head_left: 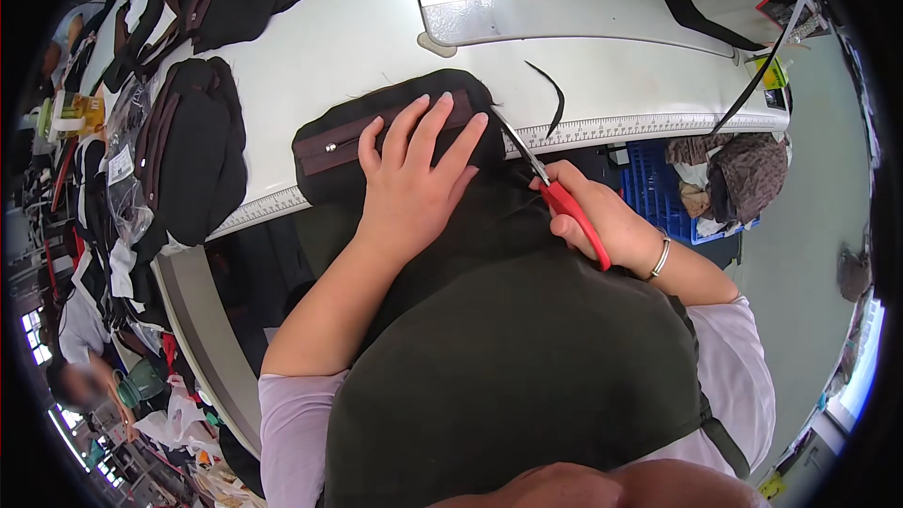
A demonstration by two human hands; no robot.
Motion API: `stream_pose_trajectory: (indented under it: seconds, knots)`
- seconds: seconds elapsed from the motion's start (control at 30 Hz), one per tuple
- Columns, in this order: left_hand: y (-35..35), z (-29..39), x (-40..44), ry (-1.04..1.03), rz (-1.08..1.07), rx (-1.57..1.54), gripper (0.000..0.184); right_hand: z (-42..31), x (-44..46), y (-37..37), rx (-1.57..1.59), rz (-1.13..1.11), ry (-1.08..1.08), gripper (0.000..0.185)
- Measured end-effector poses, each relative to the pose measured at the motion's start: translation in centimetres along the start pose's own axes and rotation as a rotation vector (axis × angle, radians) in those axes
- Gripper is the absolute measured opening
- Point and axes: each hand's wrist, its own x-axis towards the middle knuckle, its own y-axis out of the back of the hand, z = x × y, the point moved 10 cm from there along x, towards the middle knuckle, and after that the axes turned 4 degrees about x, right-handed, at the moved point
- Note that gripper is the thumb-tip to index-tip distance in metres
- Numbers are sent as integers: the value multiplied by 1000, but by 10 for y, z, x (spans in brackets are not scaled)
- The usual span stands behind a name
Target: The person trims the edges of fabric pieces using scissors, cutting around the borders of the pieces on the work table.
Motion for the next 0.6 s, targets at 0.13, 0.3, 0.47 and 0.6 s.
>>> stream_pose_trajectory:
  seconds: [0.13,0.3,0.47,0.6]
  knots:
    - [0,1,-1,2,-9,-2,68,-4,-3,1,32,-28,19,89]
    - [0,-1,-2,16,1,-20,67,-3,-12,-2,52,-109,-6,89]
    - [-1,1,-3,-11,21,0,63,-2,-15,0,44,-132,-9,89]
    - [-2,6,-6,-25,36,12,63,-6,-4,-2,30,-104,34,88]
